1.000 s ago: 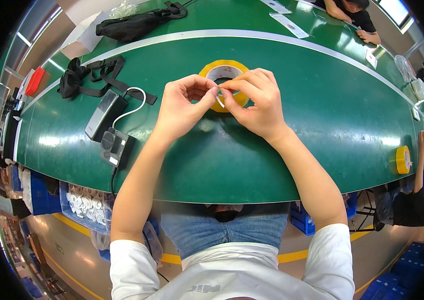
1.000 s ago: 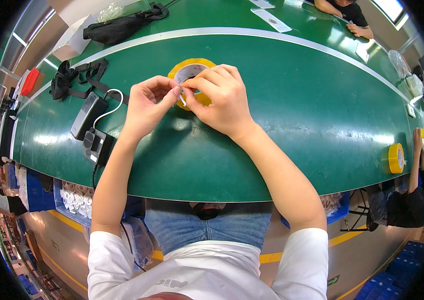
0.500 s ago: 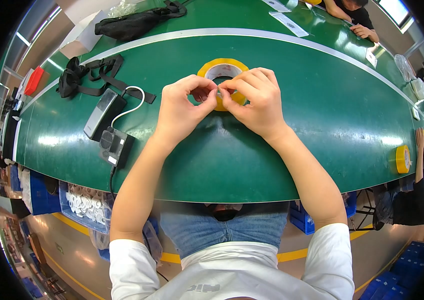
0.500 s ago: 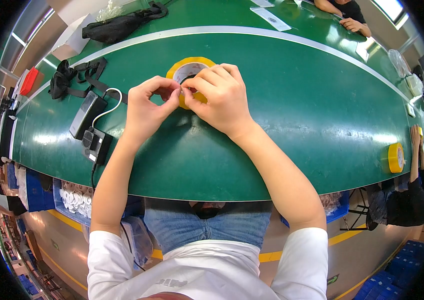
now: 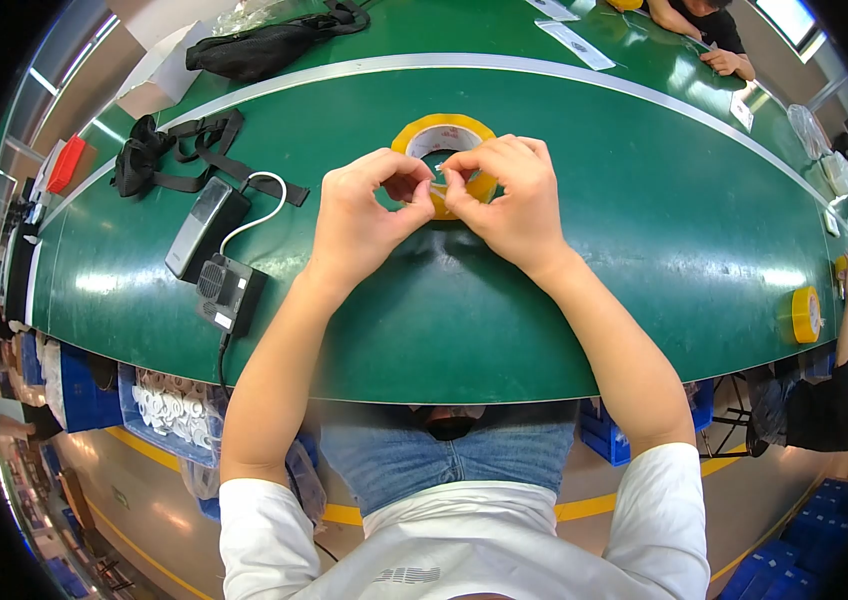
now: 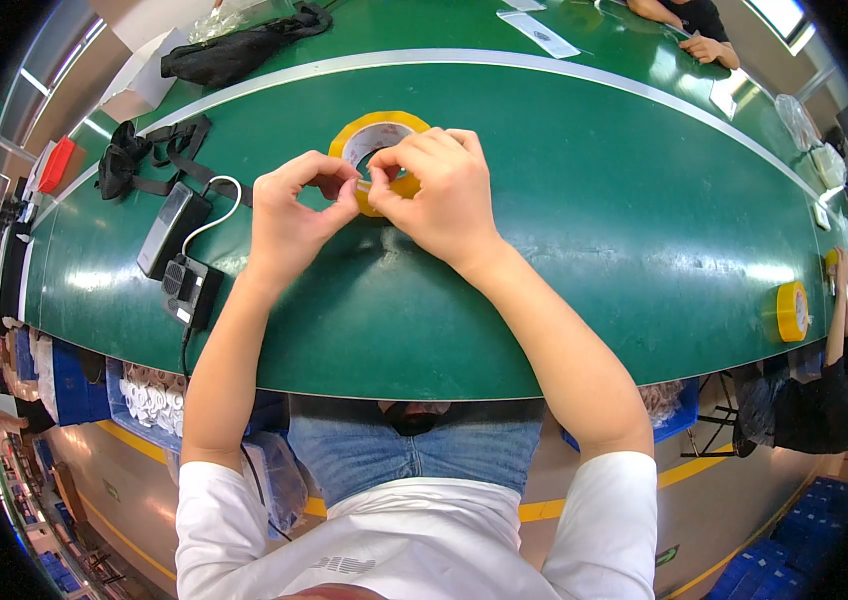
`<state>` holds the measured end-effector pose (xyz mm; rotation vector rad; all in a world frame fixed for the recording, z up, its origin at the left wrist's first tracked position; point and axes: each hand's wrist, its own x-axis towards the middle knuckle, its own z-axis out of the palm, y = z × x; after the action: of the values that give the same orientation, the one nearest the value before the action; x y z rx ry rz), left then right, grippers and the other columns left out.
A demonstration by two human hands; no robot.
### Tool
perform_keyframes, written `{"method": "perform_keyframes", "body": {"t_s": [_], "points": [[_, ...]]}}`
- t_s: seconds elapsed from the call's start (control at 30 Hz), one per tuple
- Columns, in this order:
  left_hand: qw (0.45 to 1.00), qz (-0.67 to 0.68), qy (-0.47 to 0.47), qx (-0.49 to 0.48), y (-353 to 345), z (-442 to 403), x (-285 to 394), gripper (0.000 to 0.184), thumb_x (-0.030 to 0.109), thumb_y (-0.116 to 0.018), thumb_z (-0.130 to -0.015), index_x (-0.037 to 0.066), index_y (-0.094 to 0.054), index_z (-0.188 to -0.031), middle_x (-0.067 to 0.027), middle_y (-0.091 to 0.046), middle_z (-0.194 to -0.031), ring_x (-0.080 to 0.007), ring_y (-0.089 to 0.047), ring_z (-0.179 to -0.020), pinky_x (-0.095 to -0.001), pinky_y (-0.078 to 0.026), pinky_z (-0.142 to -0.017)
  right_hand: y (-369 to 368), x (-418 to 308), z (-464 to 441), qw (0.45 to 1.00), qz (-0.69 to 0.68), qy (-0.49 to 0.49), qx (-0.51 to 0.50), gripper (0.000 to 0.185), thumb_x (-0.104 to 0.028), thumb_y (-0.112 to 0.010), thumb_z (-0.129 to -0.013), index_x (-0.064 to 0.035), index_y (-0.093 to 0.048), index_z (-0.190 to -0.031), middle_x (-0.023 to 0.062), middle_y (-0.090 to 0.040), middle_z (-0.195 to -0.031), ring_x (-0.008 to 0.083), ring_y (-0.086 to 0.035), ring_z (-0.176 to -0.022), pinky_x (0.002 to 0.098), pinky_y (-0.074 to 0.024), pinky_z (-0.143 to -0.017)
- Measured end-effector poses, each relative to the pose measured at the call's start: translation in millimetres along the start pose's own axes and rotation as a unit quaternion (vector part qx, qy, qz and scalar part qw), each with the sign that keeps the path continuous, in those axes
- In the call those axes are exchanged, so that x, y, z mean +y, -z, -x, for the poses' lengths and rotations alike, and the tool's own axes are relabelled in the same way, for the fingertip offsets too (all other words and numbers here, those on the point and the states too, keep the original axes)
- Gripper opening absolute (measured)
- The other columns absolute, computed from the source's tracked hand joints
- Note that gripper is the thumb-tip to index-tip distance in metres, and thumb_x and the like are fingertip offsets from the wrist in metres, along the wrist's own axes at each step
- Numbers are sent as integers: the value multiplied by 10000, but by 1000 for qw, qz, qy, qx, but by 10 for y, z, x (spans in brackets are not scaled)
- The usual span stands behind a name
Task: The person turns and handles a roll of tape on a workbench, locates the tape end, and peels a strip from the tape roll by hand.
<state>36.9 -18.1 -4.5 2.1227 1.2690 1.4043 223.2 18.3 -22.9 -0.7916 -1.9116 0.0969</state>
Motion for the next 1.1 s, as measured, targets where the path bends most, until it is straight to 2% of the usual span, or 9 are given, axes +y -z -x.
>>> {"method": "perform_keyframes", "body": {"t_s": [0.13,0.27,0.33,0.53,0.83,0.9,1.0,1.1], "points": [[1000,11,25,8,15,-9,7,109,-9,-737,-803,-11,-706,-908,-70,-701,-795,-135,-661,-694,-256,-541,-678,4,53,-12,998,-3,-56,11,76,-148,-767,-813,-103,-747,-870,26,-724,-844,213,-658,-843,364,-445,-882],[999,25,45,13,10,-11,-13,105,5,-738,-835,-9,-725,-937,-69,-714,-818,-126,-652,-693,-251,-536,-678,-26,56,-27,998,-7,-45,44,72,-149,-766,-815,-110,-746,-873,31,-728,-879,221,-655,-892,369,-441,-901],[998,29,49,14,9,-10,-16,106,10,-741,-841,-9,-728,-945,-69,-716,-822,-125,-649,-691,-250,-535,-676,14,43,-15,999,15,-30,-11,73,-151,-767,-815,-119,-749,-878,31,-727,-898,225,-649,-925,374,-439,-912],[997,30,68,-1,17,-11,8,100,25,-737,-857,-3,-737,-953,-56,-730,-843,-111,-642,-694,-244,-522,-661,19,-5,-29,1000,4,10,-5,90,-164,-786,-794,-132,-753,-872,28,-722,-873,221,-644,-895,375,-439,-912],[993,55,108,-6,21,-11,-15,112,72,-747,-872,6,-747,-962,-26,-732,-842,-83,-624,-710,-241,-510,-668,4,-17,-5,1000,14,1,-13,85,-170,-779,-797,-124,-754,-864,32,-724,-876,217,-640,-915,389,-432,-934],[986,87,138,-17,34,-15,-32,150,111,-740,-926,-12,-744,-1011,-21,-724,-885,-54,-605,-759,-213,-502,-715,21,-54,-8,1000,8,1,-23,80,-169,-775,-803,-122,-754,-864,33,-724,-876,221,-639,-919,392,-429,-942],[978,146,149,17,3,-20,-107,125,106,-749,-908,0,-749,-975,-26,-736,-871,-77,-643,-739,-238,-534,-715,-9,-44,10,999,-3,1,-33,79,-173,-774,-813,-116,-753,-864,33,-721,-877,226,-636,-925,397,-422,-957],[977,155,144,0,14,-19,-162,150,117,-750,-922,-12,-744,-998,-35,-740,-894,-79,-669,-784,-238,-550,-756,-34,-34,10,1000,-17,-6,-22,90,-184,-778,-818,-111,-751,-862,33,-719,-875,229,-633,-924,401,-416,-971]]}}
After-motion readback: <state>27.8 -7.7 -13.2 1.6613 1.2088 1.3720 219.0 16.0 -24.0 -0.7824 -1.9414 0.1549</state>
